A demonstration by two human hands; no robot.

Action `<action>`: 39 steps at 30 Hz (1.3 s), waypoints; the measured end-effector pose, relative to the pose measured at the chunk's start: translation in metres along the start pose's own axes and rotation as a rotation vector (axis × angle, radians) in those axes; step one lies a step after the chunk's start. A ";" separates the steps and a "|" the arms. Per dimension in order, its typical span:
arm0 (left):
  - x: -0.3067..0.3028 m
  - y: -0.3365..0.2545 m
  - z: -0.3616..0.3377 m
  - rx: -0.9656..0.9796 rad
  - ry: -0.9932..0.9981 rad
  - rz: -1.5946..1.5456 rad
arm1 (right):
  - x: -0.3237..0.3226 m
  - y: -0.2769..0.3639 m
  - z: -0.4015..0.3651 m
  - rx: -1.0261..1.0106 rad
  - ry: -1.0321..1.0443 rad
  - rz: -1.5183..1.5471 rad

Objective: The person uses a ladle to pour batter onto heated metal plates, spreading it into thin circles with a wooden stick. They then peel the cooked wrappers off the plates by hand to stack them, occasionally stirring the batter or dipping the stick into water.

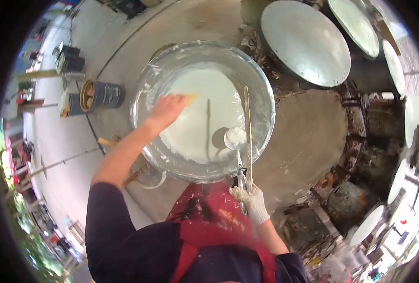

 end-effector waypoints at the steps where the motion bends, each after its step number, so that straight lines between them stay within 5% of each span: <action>1: 0.014 -0.005 0.044 0.096 0.083 0.058 | 0.001 -0.006 0.000 0.002 -0.034 -0.015; 4: 0.073 -0.023 0.153 0.396 0.192 0.235 | 0.015 0.014 -0.002 -0.034 -0.133 0.059; 6: 0.087 -0.045 0.205 0.588 0.029 0.326 | 0.021 0.011 0.000 -0.015 -0.177 0.166; 11: 0.110 -0.006 0.241 0.587 0.298 0.402 | 0.027 -0.005 0.014 0.024 -0.186 0.316; 13: 0.120 0.055 0.222 0.601 0.199 0.442 | 0.026 -0.006 0.018 0.058 -0.179 0.319; 21: 0.146 0.169 0.012 -0.087 0.549 0.505 | 0.019 -0.017 0.024 0.060 -0.163 0.305; 25: 0.146 0.122 -0.068 -0.469 0.685 0.233 | 0.009 -0.029 0.027 -0.041 -0.200 0.166; 31: 0.217 0.027 -0.137 -0.425 0.808 -0.066 | -0.005 -0.024 0.016 0.010 -0.039 0.114; 33: 0.264 -0.014 -0.144 -0.526 1.058 -0.134 | -0.007 -0.018 0.012 0.020 -0.027 0.141; 35: 0.284 -0.066 -0.131 -0.590 1.097 -0.455 | -0.011 -0.016 0.007 0.001 -0.028 0.110; 37: 0.289 -0.100 -0.105 -0.871 0.880 -0.979 | -0.014 -0.017 0.010 -0.086 -0.055 0.080; 39: 0.282 -0.122 -0.077 -1.290 0.368 -1.732 | -0.016 -0.016 0.009 -0.034 -0.046 0.165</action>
Point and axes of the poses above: each hand's wrist, its own z-axis towards the middle knuckle, its own x-axis out of the palm, y = z × x, the point moved 5 cm from there along z, towards the middle knuckle, and after that the axes turned 8 degrees about -z, right-handed, at the moved point
